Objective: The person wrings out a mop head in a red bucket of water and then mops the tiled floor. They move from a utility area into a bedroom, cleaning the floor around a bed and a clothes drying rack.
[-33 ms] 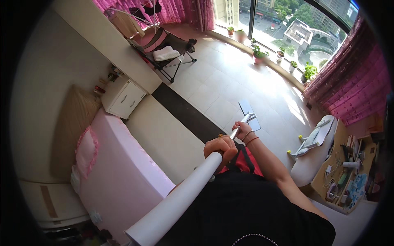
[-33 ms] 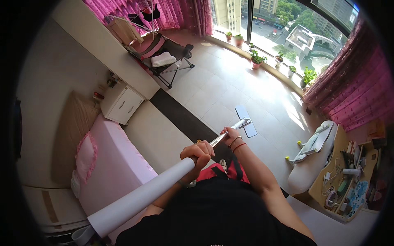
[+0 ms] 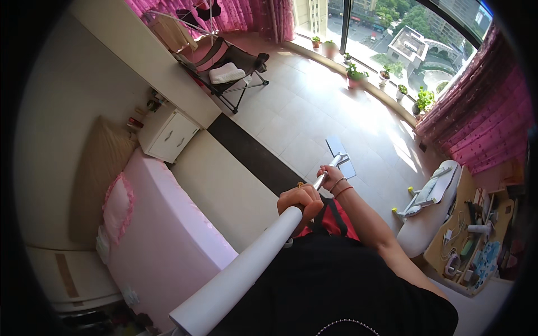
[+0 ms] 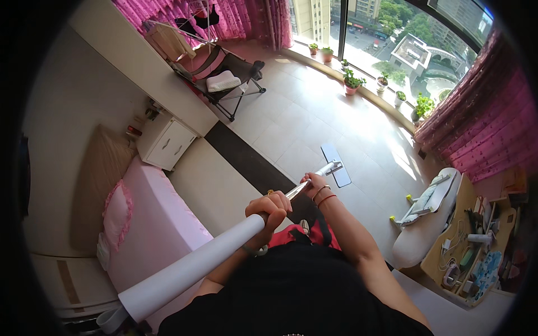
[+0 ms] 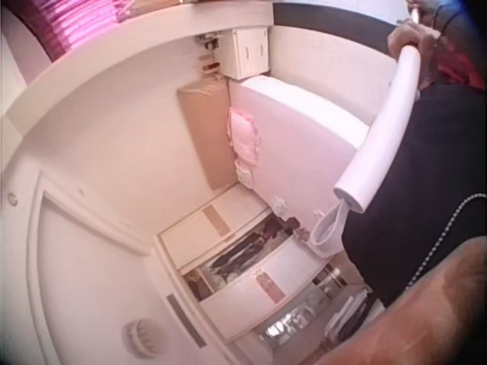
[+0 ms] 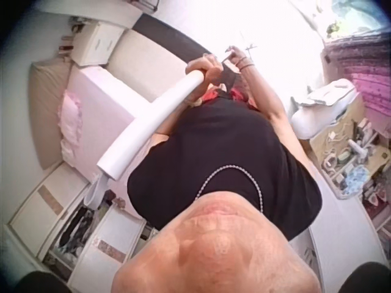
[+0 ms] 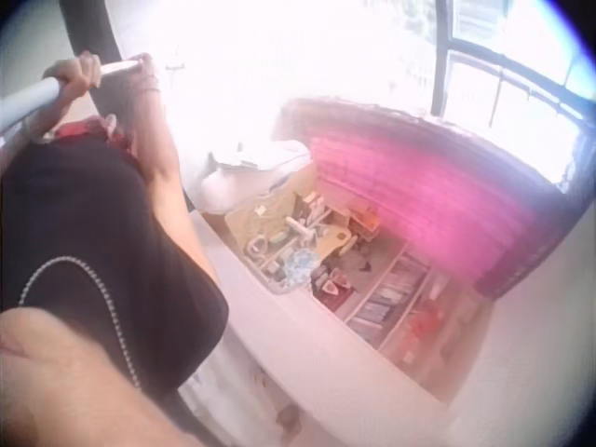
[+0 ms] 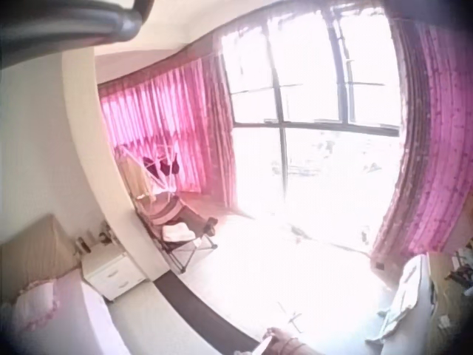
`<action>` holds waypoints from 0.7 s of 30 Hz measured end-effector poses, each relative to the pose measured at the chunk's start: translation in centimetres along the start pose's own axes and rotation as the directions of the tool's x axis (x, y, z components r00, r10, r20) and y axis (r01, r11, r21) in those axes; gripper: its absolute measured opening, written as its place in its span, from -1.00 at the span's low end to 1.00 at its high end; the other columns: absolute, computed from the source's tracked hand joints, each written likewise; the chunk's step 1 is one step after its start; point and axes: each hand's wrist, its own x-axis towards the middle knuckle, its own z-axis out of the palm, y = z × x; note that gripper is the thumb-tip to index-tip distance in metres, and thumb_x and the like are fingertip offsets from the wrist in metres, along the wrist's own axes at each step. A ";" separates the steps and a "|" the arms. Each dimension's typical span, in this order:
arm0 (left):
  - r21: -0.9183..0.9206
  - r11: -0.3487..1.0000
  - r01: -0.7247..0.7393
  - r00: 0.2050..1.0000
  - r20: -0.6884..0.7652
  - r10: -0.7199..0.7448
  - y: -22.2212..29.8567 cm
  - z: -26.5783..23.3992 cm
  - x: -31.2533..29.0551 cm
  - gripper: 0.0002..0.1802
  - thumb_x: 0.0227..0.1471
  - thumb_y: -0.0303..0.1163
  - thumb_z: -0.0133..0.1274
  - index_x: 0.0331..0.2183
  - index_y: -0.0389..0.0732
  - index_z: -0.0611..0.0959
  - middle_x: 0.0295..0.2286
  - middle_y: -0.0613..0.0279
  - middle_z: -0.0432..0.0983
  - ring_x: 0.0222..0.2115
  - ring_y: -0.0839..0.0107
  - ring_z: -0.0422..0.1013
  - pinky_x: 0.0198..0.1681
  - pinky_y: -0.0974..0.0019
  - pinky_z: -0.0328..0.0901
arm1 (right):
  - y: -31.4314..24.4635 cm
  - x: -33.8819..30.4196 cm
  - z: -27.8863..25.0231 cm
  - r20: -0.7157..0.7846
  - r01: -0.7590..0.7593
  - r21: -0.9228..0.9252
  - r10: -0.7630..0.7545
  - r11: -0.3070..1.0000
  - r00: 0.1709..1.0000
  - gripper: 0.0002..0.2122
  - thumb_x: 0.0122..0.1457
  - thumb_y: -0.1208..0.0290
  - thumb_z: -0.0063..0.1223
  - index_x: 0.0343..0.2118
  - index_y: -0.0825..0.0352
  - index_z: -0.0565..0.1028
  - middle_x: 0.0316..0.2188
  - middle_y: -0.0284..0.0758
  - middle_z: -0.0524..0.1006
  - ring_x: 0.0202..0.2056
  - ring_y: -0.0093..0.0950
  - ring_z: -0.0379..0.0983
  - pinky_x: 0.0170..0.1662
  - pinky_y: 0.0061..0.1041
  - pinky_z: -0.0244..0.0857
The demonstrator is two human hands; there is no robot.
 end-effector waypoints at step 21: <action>0.204 0.976 -0.076 0.936 -0.323 0.140 -26.3 -18.7 40.0 -0.74 0.11 -0.43 0.01 -0.57 -0.18 0.34 -0.69 0.36 0.25 -0.65 0.49 0.17 -0.42 0.32 0.25 | -25.9 34.4 34.7 0.041 -0.197 -0.242 0.213 0.950 0.976 -0.93 0.13 0.62 -0.11 -0.39 0.40 0.25 -0.63 -0.33 0.33 -0.62 -0.45 0.31 -0.51 -0.48 0.35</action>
